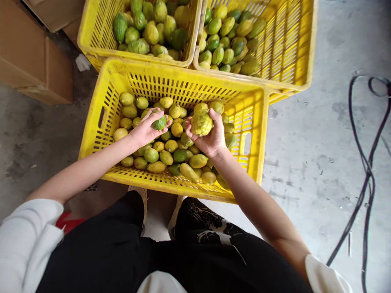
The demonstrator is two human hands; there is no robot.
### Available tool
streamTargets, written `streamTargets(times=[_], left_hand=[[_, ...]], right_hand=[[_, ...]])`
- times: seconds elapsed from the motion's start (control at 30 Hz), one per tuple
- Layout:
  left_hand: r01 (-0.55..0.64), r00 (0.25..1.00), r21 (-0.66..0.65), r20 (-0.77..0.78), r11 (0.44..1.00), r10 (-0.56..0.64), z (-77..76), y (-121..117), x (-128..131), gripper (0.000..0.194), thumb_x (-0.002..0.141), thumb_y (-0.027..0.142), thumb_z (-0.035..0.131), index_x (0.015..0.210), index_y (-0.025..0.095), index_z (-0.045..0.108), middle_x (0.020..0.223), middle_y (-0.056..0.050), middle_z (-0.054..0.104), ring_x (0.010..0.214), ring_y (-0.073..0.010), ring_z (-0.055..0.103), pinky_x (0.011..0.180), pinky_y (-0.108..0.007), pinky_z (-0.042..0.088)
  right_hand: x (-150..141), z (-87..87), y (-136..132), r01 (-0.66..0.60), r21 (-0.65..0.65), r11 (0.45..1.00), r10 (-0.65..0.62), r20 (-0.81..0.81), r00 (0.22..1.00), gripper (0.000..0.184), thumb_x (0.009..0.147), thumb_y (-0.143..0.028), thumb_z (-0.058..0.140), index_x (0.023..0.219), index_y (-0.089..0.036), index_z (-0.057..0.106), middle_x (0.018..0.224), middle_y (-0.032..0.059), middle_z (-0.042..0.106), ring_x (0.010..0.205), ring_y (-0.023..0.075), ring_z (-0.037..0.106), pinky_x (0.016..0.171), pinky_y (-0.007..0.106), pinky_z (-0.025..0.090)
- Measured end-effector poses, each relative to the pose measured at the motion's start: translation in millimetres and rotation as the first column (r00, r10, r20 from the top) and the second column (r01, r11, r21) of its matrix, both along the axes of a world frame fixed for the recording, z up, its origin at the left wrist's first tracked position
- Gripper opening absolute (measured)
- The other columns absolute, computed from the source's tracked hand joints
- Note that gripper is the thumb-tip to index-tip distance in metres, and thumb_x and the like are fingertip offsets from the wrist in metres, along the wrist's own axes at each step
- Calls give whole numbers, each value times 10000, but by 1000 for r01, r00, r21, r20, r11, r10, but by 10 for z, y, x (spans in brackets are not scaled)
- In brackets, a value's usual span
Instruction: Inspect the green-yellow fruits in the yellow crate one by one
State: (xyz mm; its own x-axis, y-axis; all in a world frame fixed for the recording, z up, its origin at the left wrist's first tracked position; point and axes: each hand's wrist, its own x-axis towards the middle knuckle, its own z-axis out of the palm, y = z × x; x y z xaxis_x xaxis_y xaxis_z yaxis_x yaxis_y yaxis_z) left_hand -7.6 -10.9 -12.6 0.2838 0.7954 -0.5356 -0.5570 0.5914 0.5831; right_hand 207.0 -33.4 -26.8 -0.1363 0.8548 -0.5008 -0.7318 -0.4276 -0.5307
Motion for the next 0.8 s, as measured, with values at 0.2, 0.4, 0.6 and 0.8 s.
streamTargets(times=[0.2, 0.4, 0.6, 0.8], left_hand=[[27, 999, 13, 21, 1000, -27, -49, 1, -16, 331, 873, 191, 911, 897, 211, 581, 848, 17, 711, 717, -108, 711, 604, -181, 488], [20, 1000, 16, 21, 1000, -20, -55, 9, -13, 280, 877, 147, 898, 913, 198, 625, 829, 27, 692, 731, -93, 704, 607, -156, 492], [-52, 998, -95, 19, 994, 54, 58, 35, 16, 186, 1083, 266, 542, 969, 176, 658, 848, -20, 721, 821, -157, 761, 777, -254, 629], [-20, 1000, -119, 8, 993, 21, 100, 29, 26, 165, 1103, 239, 541, 1050, 161, 677, 966, -66, 769, 945, -184, 794, 837, -262, 638]], right_hand=[[50, -88, 33, -9, -22, 1000, 9, 27, 1000, 434, 741, -556, 893, 993, -314, 635, 905, 13, 743, 949, 230, 759, 800, 365, 733], [25, -69, 26, 51, -86, 995, -54, -34, 998, 311, 802, -464, 847, 998, -306, 665, 918, 21, 747, 967, 239, 764, 839, 382, 741], [21, -47, 24, 72, -112, 991, -84, -104, 991, 334, 869, -518, 819, 1021, -272, 653, 878, 24, 745, 841, 189, 745, 815, 296, 708], [33, 3, -1, 86, -2, 996, -85, -150, 985, 302, 924, -469, 676, 1124, -242, 671, 1108, 98, 823, 1090, 286, 787, 879, 452, 721]])
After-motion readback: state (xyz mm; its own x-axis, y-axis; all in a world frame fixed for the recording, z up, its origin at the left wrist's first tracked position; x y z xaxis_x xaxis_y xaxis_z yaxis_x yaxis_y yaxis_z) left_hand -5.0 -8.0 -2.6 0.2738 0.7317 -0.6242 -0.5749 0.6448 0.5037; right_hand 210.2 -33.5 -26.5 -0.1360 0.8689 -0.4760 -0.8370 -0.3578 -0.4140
